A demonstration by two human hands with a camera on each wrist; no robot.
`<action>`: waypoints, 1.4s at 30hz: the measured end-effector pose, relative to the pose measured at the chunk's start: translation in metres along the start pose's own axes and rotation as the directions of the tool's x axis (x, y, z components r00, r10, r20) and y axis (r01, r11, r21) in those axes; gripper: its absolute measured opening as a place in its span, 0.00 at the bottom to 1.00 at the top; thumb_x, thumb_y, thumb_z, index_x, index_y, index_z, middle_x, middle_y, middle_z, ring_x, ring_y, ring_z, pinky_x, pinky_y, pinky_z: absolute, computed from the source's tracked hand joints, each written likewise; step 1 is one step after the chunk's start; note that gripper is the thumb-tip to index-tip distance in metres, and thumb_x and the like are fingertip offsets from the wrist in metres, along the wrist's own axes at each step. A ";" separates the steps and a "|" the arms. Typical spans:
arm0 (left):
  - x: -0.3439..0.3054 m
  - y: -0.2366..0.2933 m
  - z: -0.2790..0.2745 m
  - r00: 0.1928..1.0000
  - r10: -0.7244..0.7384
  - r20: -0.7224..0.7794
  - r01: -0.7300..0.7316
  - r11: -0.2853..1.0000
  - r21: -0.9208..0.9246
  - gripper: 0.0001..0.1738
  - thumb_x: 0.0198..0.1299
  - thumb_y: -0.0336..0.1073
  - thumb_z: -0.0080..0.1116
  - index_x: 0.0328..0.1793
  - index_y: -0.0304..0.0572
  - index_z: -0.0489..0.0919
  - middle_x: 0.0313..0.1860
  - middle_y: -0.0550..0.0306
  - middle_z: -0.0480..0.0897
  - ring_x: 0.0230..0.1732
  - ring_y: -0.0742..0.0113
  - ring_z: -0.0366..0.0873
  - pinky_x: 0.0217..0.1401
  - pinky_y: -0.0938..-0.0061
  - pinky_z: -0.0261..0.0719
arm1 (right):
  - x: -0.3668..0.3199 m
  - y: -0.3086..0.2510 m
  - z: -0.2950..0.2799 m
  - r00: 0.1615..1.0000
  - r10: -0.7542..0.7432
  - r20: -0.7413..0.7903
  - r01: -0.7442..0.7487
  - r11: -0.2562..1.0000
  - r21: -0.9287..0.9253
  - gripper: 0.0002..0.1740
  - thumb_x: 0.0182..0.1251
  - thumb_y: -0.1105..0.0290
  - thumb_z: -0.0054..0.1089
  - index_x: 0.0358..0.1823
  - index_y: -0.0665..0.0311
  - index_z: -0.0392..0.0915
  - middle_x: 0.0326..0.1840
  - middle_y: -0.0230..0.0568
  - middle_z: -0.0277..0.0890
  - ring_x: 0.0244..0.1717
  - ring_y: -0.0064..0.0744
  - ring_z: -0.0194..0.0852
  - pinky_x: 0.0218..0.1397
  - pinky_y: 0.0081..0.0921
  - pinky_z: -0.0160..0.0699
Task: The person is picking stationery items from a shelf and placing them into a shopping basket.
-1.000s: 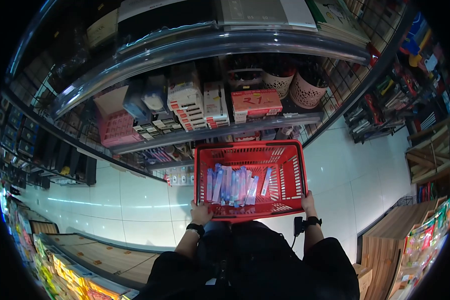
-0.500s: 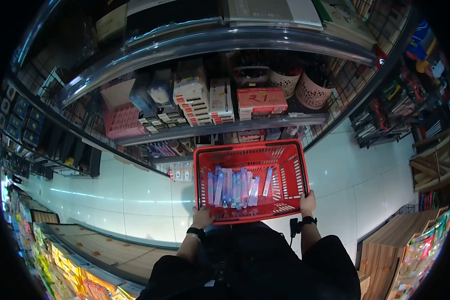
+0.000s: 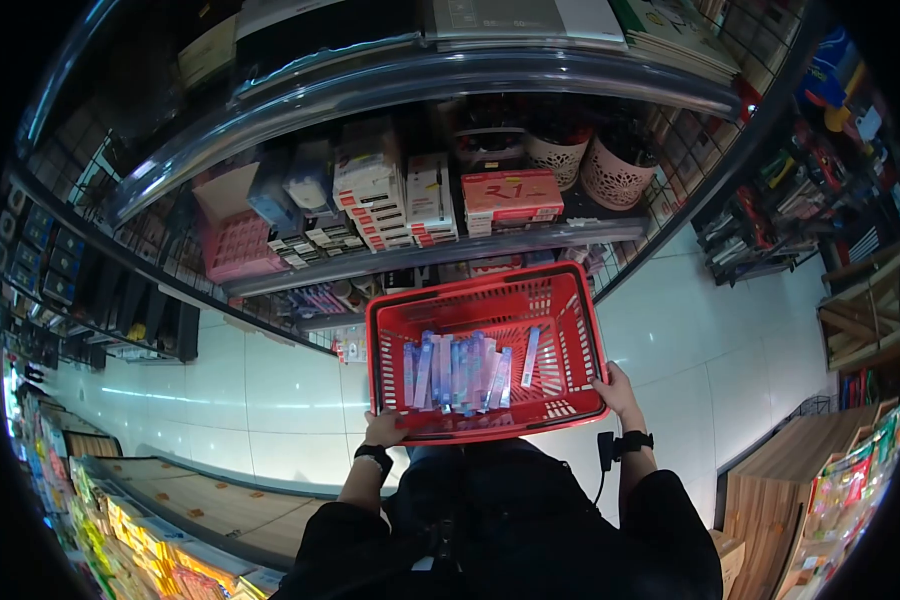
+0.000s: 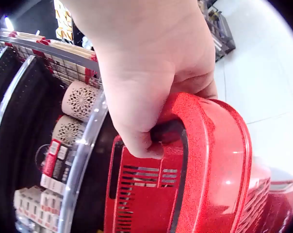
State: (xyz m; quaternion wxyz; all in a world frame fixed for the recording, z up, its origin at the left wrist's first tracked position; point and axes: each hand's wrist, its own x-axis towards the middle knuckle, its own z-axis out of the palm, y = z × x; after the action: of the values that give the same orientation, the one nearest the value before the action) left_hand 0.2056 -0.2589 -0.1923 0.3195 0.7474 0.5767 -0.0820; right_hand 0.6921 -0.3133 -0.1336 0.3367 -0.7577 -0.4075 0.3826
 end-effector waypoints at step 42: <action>0.008 0.073 -0.010 0.991 0.038 0.131 -0.027 0.996 -0.086 0.19 0.45 0.52 0.54 0.37 0.48 0.77 0.34 0.51 0.79 0.41 0.54 0.74 0.51 0.57 0.57 | 0.063 -0.025 0.048 0.899 -0.437 0.004 0.389 0.796 -0.464 0.16 0.45 0.71 0.55 0.38 0.66 0.72 0.39 0.49 0.71 0.44 0.46 0.69 0.48 0.37 0.69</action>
State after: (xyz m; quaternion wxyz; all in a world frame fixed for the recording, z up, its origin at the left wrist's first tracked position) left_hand 0.2726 -0.2556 -0.1604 0.3893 0.7355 0.5451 -0.1019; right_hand 0.6656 -0.2372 -0.1552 0.2462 -0.7264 -0.6228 0.1543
